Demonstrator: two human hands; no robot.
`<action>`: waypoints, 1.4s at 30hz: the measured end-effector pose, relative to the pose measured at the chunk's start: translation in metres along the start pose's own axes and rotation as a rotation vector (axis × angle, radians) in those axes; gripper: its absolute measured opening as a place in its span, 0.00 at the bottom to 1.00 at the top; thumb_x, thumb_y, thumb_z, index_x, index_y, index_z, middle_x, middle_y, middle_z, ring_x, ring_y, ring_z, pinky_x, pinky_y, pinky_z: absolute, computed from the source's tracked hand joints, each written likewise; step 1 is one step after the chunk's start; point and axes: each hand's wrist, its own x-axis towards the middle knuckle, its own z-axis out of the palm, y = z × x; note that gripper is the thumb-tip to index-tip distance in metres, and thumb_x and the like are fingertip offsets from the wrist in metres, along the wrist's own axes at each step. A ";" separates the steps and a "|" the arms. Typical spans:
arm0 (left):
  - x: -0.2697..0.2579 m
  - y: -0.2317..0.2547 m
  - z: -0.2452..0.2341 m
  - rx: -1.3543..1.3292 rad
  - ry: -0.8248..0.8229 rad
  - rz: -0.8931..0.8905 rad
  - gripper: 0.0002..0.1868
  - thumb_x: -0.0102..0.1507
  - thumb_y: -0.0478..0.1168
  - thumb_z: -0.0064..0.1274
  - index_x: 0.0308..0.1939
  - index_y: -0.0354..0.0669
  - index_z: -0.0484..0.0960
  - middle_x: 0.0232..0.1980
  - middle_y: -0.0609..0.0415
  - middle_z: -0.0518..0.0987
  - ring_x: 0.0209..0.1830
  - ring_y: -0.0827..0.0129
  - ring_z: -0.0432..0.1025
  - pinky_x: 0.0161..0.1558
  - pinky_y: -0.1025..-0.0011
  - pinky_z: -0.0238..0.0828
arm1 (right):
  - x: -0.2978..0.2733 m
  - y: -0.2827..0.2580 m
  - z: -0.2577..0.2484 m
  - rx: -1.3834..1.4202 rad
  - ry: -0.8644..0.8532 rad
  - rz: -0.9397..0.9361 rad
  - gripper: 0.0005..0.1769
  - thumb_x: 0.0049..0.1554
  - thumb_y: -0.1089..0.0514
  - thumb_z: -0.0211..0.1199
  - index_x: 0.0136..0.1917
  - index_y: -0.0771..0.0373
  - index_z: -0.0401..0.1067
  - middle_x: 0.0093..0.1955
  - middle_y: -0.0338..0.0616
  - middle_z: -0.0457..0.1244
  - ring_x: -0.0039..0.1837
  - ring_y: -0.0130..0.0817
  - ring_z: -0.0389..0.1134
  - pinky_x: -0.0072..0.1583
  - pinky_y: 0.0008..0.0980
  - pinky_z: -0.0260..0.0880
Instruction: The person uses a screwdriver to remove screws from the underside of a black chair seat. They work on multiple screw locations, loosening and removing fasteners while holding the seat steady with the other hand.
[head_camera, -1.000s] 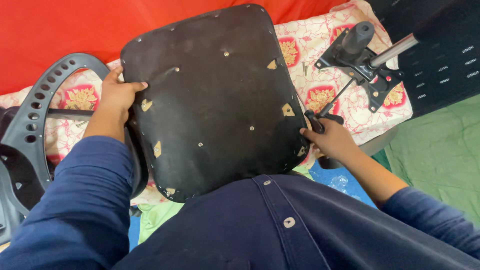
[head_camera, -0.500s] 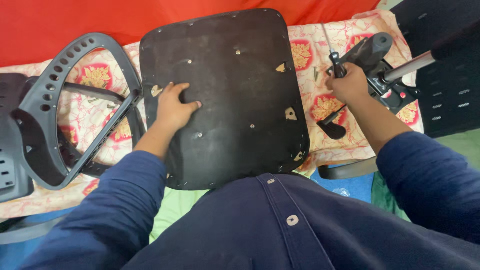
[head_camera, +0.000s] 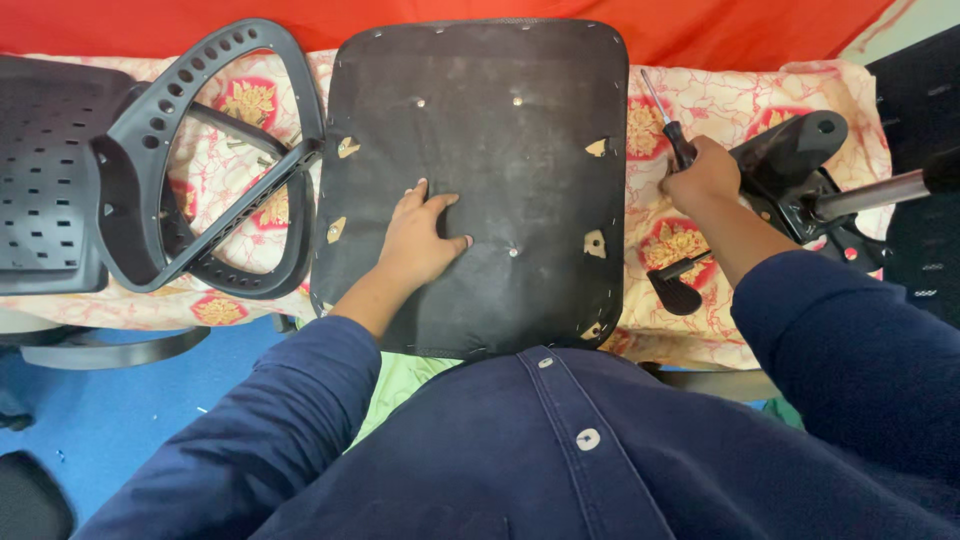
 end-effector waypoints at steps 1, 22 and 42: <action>0.000 0.003 0.000 0.000 0.003 -0.011 0.38 0.50 0.49 0.69 0.64 0.51 0.77 0.78 0.32 0.54 0.79 0.42 0.49 0.74 0.58 0.49 | 0.001 0.001 0.001 0.002 0.006 -0.017 0.18 0.40 0.58 0.78 0.41 0.59 0.71 0.39 0.50 0.68 0.45 0.49 0.71 0.50 0.44 0.70; 0.111 0.141 0.075 -0.505 0.119 0.239 0.13 0.52 0.28 0.60 0.41 0.39 0.83 0.38 0.49 0.86 0.39 0.63 0.82 0.42 0.68 0.76 | 0.003 -0.085 -0.023 0.719 -0.179 -0.222 0.21 0.42 0.70 0.74 0.44 0.61 0.66 0.40 0.36 0.67 0.44 0.26 0.70 0.48 0.30 0.76; 0.132 0.127 0.102 -0.776 -0.052 0.025 0.07 0.58 0.32 0.62 0.40 0.37 0.85 0.35 0.51 0.87 0.35 0.71 0.83 0.39 0.73 0.78 | -0.010 -0.112 -0.025 0.391 -0.081 -0.229 0.18 0.52 0.54 0.77 0.40 0.65 0.69 0.34 0.40 0.65 0.38 0.31 0.67 0.42 0.35 0.66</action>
